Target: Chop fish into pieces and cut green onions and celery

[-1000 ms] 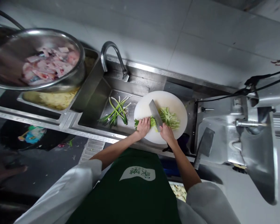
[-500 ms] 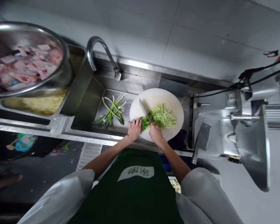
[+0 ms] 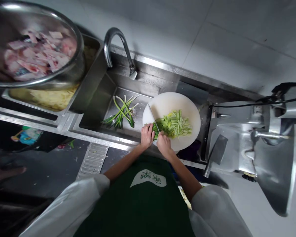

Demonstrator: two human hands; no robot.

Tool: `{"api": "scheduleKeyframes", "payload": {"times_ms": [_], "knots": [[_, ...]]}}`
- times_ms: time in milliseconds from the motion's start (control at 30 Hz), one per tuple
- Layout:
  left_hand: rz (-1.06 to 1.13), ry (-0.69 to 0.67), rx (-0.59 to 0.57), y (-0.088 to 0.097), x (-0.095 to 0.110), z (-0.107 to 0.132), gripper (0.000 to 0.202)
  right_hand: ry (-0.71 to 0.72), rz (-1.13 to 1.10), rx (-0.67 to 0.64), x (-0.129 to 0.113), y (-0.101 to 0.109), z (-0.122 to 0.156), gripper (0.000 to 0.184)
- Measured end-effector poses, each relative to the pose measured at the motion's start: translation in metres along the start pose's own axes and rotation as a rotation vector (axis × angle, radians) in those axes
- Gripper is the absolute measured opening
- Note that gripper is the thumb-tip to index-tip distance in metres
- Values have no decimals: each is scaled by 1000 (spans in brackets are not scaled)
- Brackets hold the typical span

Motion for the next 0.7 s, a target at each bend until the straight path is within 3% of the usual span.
{"api": "scheduleKeyframes", "payload": {"times_ms": [100, 200, 300, 500, 600, 700], "knots": [[50, -8, 39, 1, -4, -1, 59, 20, -18, 11, 1, 8, -10, 33], [157, 41, 195, 1, -7, 4, 64, 13, -35, 15, 10, 17, 2, 31], [211, 159, 331, -6, -4, 7, 64, 7, -26, 56, 10, 12, 18, 33], [225, 203, 301, -28, 1, -4, 62, 19, -4, 20, -16, -18, 4, 33], [329, 174, 320, -31, -2, -7, 61, 31, -59, 41, -17, -15, -10, 34], [429, 135, 353, -27, -6, -5, 61, 64, -120, 28, 4, 0, -6, 29]]}}
Point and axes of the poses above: each hand's wrist, its own z-axis away from the middle knuckle, its own y-axis out of the back of the hand, x = y × z, the point moved 1 cm from there along -z, towards the middle knuckle, and after that the axes turned 7 degrees about -x, right-handed, at the moved point
